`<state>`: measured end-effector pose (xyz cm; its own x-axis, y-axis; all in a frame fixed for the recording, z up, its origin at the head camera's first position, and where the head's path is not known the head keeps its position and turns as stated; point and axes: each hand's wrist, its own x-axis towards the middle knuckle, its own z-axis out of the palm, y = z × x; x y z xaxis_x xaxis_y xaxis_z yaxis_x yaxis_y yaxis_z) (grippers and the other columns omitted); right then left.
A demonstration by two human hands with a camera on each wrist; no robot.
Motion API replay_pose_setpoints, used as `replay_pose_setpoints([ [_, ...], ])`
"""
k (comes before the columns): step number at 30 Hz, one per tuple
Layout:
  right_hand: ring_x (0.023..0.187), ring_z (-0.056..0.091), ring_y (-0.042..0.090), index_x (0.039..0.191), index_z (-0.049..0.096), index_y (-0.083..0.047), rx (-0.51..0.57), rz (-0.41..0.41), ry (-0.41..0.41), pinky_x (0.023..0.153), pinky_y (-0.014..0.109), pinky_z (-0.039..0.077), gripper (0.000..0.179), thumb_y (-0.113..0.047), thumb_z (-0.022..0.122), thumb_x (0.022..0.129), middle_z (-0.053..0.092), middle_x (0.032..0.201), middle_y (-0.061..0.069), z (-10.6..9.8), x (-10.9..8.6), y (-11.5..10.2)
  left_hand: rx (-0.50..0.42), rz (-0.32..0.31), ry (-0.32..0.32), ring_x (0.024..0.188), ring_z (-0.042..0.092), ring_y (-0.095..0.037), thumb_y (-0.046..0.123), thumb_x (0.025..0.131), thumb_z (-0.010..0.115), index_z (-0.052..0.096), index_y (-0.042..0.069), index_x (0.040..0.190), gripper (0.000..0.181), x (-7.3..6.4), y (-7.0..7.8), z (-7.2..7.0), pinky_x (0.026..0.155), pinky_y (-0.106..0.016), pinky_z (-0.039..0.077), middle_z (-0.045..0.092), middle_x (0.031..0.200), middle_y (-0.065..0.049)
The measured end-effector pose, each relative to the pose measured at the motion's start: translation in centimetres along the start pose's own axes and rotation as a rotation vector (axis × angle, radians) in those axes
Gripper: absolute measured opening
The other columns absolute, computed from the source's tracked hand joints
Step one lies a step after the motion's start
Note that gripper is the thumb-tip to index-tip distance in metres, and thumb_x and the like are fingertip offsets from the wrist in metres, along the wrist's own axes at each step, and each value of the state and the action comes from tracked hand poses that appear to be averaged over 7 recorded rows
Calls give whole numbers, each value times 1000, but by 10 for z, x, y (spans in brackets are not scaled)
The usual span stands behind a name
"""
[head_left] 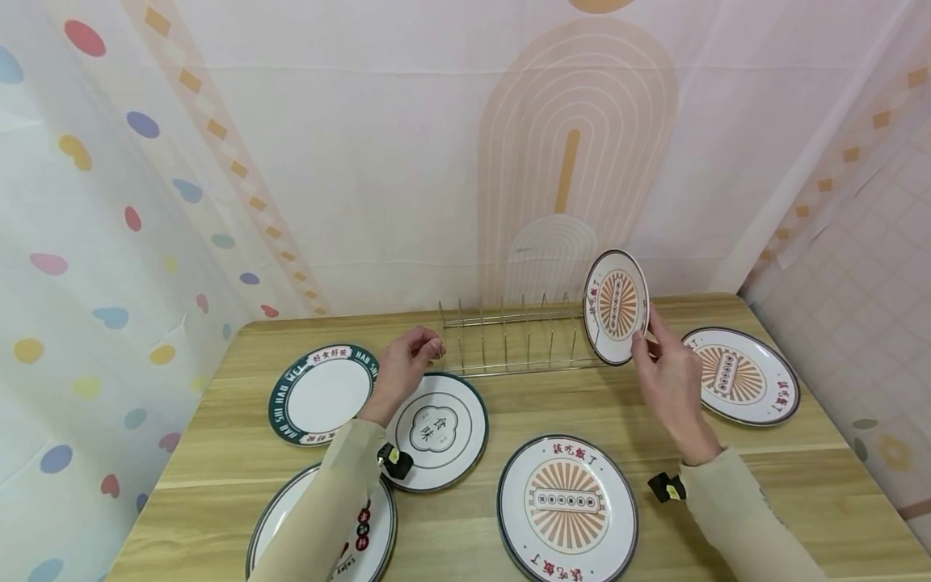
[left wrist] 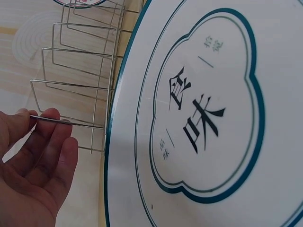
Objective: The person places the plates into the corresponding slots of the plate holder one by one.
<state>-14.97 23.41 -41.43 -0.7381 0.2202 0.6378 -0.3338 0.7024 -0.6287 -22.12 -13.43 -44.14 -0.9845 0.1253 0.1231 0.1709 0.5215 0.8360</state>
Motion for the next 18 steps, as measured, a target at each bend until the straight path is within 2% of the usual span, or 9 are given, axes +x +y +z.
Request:
replay_pose_setpoints([
  [13,81,75,43,140,58,7,-16,17,-19,66,-5,38,44,0,65,98,68,121,28,6,0,6,-19,19,-12,98,70,-33,12,107,58,69,3,106,15,0,-1,-1,87,-41,61,73,99,-12],
  [15,80,76,42,140,59,7,-33,12,-21,65,-2,43,43,-1,66,98,68,121,28,5,1,7,-20,23,-15,98,70,-32,12,107,58,69,1,107,15,0,-1,-2,87,-42,61,73,100,-12],
  [18,80,76,42,139,59,7,-37,-1,-34,62,14,56,42,-3,67,99,68,122,28,5,1,7,-11,30,-13,98,70,-30,13,108,58,69,1,108,16,0,-2,-4,86,-41,61,73,100,-12],
])
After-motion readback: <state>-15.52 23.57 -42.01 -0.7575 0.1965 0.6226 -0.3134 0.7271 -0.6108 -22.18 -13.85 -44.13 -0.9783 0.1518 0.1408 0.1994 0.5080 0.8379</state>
